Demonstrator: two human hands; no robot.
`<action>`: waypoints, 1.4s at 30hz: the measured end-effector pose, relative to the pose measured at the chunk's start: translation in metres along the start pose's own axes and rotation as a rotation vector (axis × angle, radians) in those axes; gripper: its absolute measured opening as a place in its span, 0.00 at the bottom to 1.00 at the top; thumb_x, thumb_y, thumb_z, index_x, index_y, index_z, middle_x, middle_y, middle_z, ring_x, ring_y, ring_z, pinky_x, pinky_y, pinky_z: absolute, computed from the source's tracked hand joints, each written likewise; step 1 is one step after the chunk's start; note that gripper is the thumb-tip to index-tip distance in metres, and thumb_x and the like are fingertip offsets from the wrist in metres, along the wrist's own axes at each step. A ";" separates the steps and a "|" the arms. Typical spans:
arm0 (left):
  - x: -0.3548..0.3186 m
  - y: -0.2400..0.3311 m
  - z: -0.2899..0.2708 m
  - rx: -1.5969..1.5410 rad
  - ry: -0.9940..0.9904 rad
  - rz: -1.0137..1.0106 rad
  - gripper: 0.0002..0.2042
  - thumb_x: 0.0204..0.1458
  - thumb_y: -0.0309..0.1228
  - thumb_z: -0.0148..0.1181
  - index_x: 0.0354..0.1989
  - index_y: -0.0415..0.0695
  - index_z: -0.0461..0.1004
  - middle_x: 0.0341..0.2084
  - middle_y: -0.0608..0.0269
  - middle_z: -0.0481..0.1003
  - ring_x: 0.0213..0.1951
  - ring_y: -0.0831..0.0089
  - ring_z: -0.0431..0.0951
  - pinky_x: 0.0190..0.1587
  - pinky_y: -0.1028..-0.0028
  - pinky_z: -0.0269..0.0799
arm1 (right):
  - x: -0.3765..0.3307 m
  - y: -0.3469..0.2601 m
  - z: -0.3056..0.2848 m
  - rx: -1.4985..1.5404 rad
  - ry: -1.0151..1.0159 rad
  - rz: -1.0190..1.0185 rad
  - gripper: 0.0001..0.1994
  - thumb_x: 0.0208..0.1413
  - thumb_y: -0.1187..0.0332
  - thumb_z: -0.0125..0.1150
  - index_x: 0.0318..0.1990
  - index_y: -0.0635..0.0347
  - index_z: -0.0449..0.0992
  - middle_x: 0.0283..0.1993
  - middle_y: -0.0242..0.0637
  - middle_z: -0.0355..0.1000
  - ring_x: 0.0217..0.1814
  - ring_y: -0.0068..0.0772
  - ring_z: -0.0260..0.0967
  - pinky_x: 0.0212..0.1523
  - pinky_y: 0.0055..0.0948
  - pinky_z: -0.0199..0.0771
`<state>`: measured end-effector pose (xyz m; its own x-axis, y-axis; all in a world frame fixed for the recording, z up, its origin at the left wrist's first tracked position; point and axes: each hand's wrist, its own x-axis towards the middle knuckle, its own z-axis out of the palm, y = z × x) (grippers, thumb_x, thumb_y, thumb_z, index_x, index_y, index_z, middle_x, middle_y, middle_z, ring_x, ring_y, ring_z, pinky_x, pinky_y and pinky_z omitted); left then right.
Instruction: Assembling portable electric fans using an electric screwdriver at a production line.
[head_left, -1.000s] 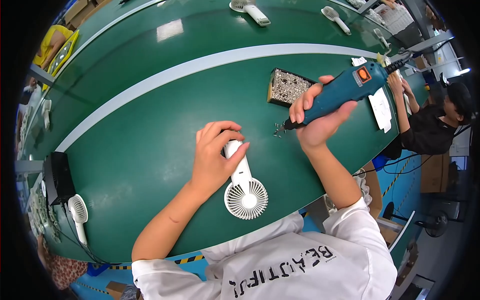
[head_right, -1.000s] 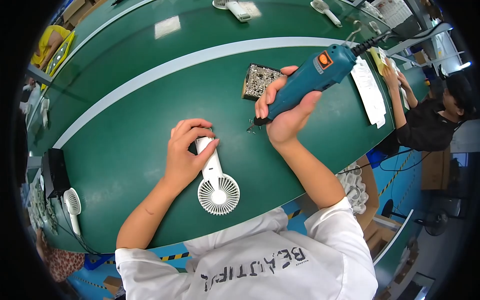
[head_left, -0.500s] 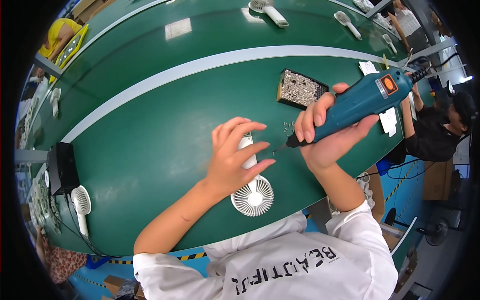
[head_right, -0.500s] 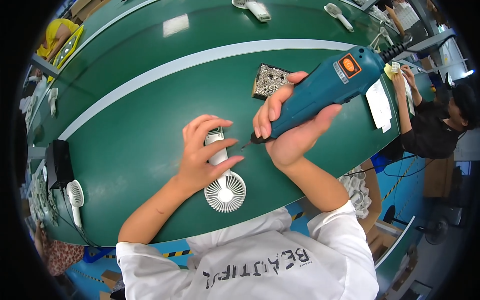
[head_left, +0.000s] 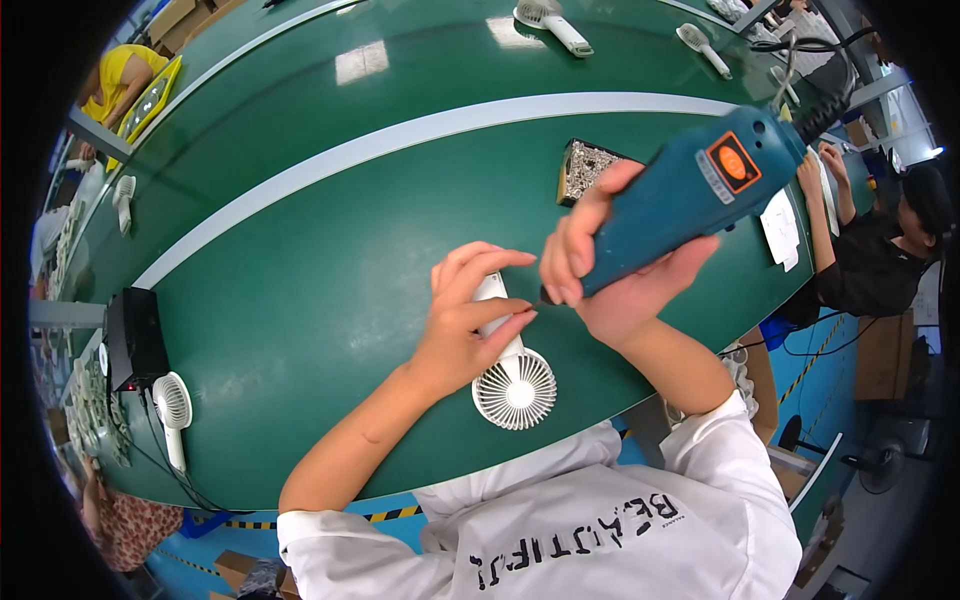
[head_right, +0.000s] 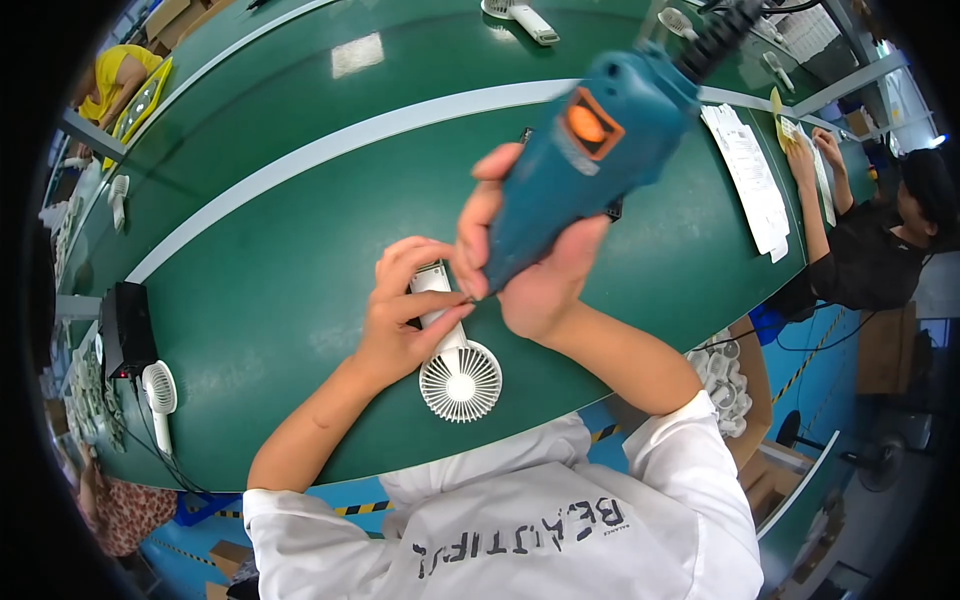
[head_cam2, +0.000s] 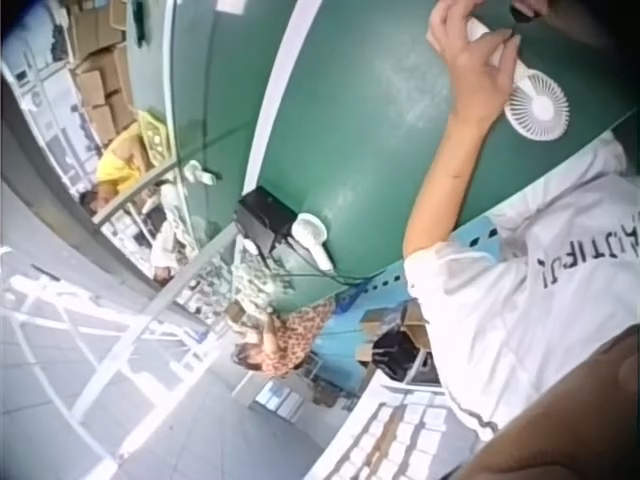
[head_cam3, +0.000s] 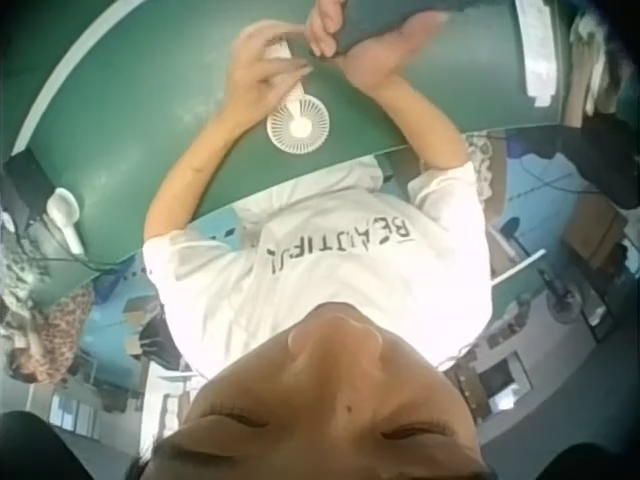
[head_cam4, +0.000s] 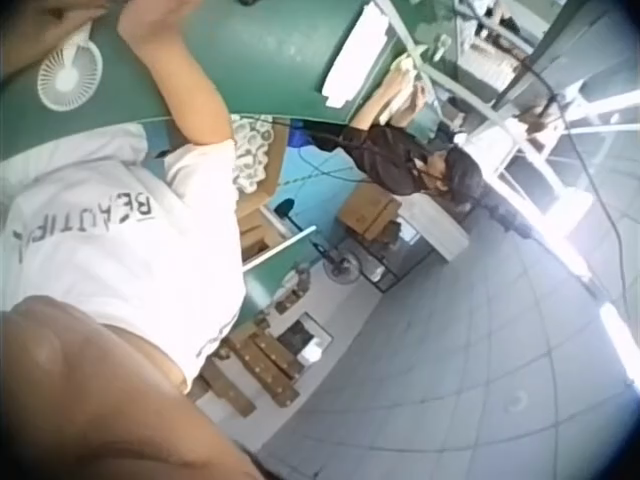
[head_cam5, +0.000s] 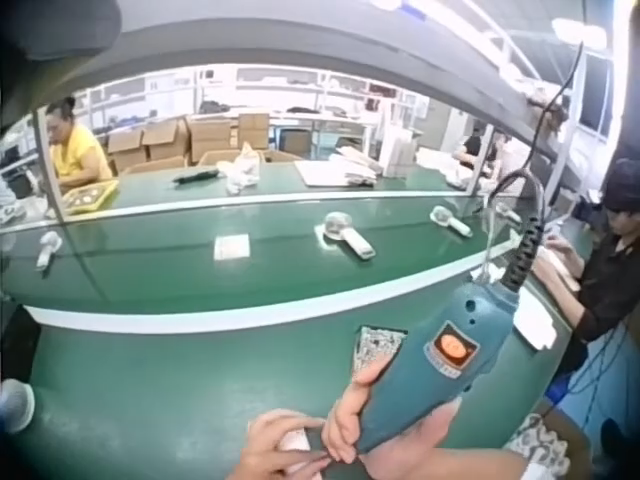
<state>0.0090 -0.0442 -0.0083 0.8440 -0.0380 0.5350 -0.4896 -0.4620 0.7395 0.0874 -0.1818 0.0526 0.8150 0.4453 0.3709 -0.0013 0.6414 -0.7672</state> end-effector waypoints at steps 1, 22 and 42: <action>-0.001 0.000 -0.004 0.004 -0.002 -0.002 0.07 0.34 0.24 0.69 0.26 0.43 0.80 0.47 0.63 0.73 0.51 0.61 0.67 0.52 0.62 0.57 | 0.003 0.003 0.003 0.002 -0.066 0.001 0.45 0.44 0.21 0.33 0.50 0.58 0.59 0.20 0.33 0.62 0.11 0.24 0.58 0.13 0.24 0.62; -0.016 -0.005 -0.019 0.032 0.140 -0.305 0.14 0.35 0.24 0.70 0.34 0.39 0.78 0.44 0.59 0.71 0.46 0.60 0.69 0.42 0.67 0.68 | 0.027 0.047 0.038 -0.347 -0.160 0.126 0.47 0.41 0.22 0.41 0.47 0.63 0.59 0.19 0.32 0.62 0.14 0.20 0.59 0.17 0.19 0.61; 0.015 0.035 -0.077 0.486 -0.823 -0.011 0.17 0.45 0.32 0.62 0.44 0.44 0.69 0.42 0.61 0.70 0.51 0.61 0.67 0.54 0.57 0.59 | -0.017 -0.037 -0.097 0.200 0.713 -0.044 0.27 0.62 0.40 0.35 0.46 0.55 0.64 0.20 0.27 0.55 0.10 0.19 0.48 0.09 0.21 0.50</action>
<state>-0.0127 0.0074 0.0572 0.8281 -0.5571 -0.0632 -0.4923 -0.7764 0.3936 0.1300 -0.2735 0.0238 0.9951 -0.0536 -0.0834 -0.0102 0.7810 -0.6244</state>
